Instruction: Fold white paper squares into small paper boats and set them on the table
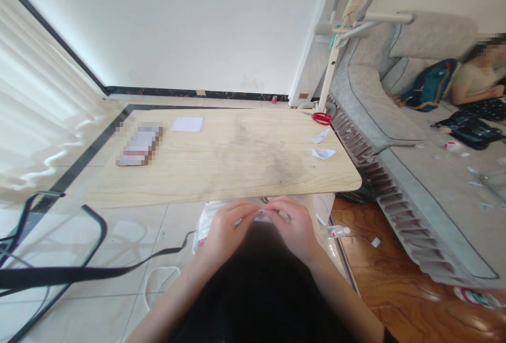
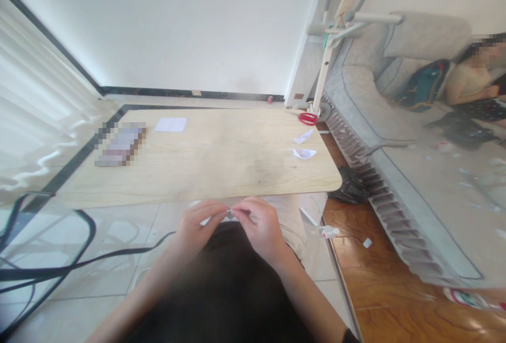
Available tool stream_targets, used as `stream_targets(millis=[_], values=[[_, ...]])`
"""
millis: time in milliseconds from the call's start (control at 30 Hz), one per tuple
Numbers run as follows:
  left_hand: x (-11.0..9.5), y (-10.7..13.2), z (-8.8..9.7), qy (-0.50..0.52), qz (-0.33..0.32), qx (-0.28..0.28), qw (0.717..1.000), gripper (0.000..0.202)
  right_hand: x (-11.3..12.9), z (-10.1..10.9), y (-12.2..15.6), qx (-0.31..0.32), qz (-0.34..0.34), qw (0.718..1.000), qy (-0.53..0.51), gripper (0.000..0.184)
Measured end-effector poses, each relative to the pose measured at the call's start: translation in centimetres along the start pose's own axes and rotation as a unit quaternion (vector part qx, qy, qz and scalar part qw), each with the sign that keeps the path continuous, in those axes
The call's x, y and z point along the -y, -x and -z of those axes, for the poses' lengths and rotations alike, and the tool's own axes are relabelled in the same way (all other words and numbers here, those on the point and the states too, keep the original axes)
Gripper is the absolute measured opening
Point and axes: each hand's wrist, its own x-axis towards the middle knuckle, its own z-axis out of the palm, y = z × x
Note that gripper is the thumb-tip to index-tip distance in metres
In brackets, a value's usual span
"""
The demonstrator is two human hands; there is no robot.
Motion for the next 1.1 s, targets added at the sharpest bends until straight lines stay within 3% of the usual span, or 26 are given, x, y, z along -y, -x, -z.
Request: stream_targets(millis=[167, 433, 733, 933, 1100], values=[[0.1, 0.2, -0.2, 0.032, 0.015, -0.024, 0.999, 0.013, 0.1, -0.1, 0.1, -0.024, 0.004, 1.000, -0.013, 0.009], [-0.6, 0.1, 0.0, 0.117, 0.103, -0.075, 0.985, 0.012, 0.0, -0.1, 0.3, -0.073, 0.010, 0.997, 0.006, 0.009], [-0.8, 0.3, -0.3, 0.118, 0.085, -0.079, 0.986, 0.012, 0.3, 0.2, 0.3, -0.016, 0.075, 0.997, 0.008, 0.016], [-1.0, 0.4, -0.2, 0.156, 0.173, -0.130, 0.964, 0.014, 0.5, 0.2, 0.3, -0.059, 0.103, 0.993, 0.025, 0.013], [-0.2, 0.7, -0.8, 0.188, 0.196, -0.149, 0.951, 0.020, 0.8, -0.1, 0.7, -0.079, 0.124, 0.988, 0.049, 0.017]])
